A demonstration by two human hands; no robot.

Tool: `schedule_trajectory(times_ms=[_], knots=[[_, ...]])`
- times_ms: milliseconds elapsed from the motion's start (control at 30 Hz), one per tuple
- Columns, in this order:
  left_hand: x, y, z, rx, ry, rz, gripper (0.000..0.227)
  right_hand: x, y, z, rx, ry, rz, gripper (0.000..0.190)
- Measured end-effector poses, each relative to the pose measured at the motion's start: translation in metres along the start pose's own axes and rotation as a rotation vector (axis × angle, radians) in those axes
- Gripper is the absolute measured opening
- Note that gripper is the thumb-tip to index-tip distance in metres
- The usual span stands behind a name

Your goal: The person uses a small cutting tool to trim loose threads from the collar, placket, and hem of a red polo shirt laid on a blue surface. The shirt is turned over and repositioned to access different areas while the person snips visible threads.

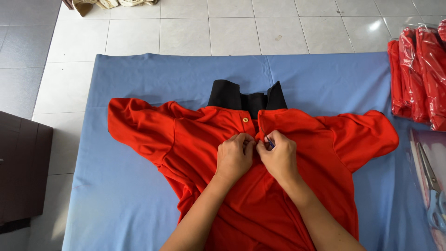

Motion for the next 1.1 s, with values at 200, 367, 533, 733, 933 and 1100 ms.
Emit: schedule_trajectory(times_ms=[200, 367, 533, 733, 933, 1100], knots=[[-0.003, 0.003, -0.004, -0.128, 0.103, 0.223, 0.005, -0.015, -0.002, 0.010, 0.122, 0.381, 0.278, 0.014], [-0.001, 0.007, -0.004, -0.133, 0.095, 0.296, 0.006, -0.010, -0.008, 0.008, 0.029, 0.349, 0.222, 0.010], [0.000, 0.009, -0.005, -0.119, 0.103, 0.339, 0.006, -0.014, 0.000, 0.001, -0.062, 0.222, 0.047, 0.013], [-0.001, 0.007, -0.004, -0.142, 0.105, 0.371, 0.007, -0.013, -0.003, 0.004, -0.072, 0.221, 0.111, 0.015], [-0.003, 0.004, -0.004, -0.154, 0.156, 0.420, 0.007, -0.011, -0.005, 0.006, -0.068, 0.156, 0.031, 0.014], [-0.001, 0.010, -0.006, -0.153, 0.192, 0.443, 0.008, -0.033, 0.002, 0.007, -0.084, 0.123, -0.048, 0.016]])
Point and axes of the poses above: each hand's wrist, its own z-axis away from the middle knuckle, its own y-axis out of the back of the hand, x = y × z, the point moved 6 cm from there along -z, towards the middle knuckle, and after that the axes turned 13 degrees about -z, right-handed, at the moved point
